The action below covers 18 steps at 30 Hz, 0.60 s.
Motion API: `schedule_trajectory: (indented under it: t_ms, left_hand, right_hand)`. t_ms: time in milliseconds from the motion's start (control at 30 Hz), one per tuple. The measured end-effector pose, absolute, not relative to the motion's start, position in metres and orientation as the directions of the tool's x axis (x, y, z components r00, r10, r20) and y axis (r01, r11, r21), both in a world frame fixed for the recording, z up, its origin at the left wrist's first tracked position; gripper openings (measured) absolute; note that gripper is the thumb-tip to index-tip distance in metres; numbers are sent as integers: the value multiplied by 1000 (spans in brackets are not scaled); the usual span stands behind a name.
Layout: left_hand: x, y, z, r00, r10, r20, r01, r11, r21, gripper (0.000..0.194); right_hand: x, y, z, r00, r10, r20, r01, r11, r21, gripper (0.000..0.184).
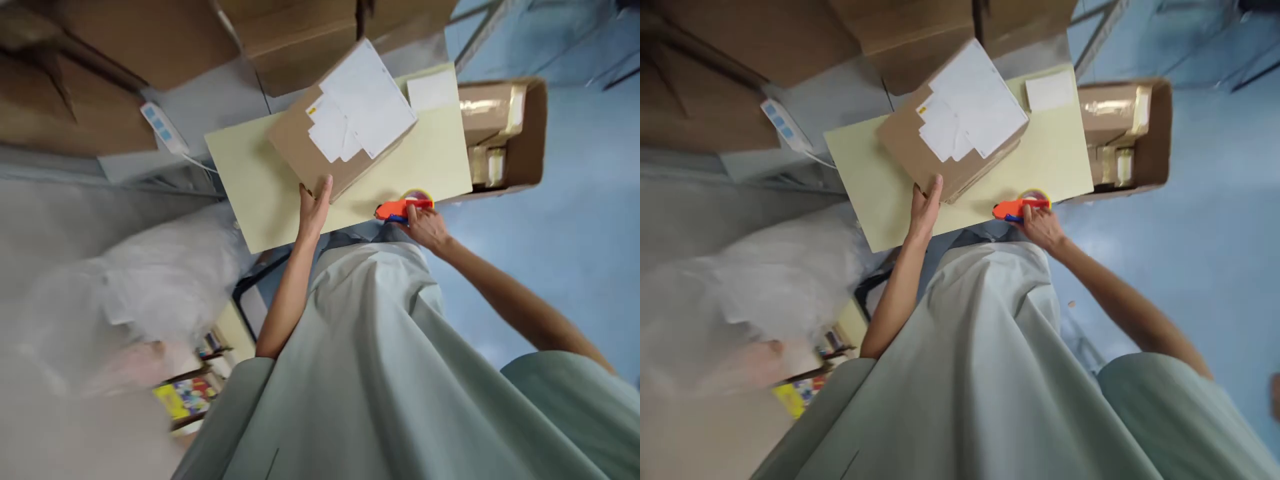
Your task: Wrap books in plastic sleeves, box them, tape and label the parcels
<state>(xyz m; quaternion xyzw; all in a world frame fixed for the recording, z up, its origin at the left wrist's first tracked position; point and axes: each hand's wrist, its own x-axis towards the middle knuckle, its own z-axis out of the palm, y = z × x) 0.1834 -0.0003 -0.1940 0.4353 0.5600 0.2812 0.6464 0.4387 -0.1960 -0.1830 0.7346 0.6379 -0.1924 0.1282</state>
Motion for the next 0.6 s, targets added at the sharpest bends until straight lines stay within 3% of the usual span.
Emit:
schedule_trajectory:
  t_ms: [267,433,600]
  left_hand:
    - [182,-1,-174,128,807,-577,306,521,797,66]
    - [191,-6,-168,116,815,-568,266,525,808,78]
    - [207,-11,-136,111,774,-624,444,523,728,95]
  right_hand:
    - [448,-158,-204,-111,884,-455,950,-40,-310,51]
    - [464,-145,-207,-181,902,-391,921,17,-388,48]
    - [487,-145,-207,-313,895,-317,889,159,-430,41]
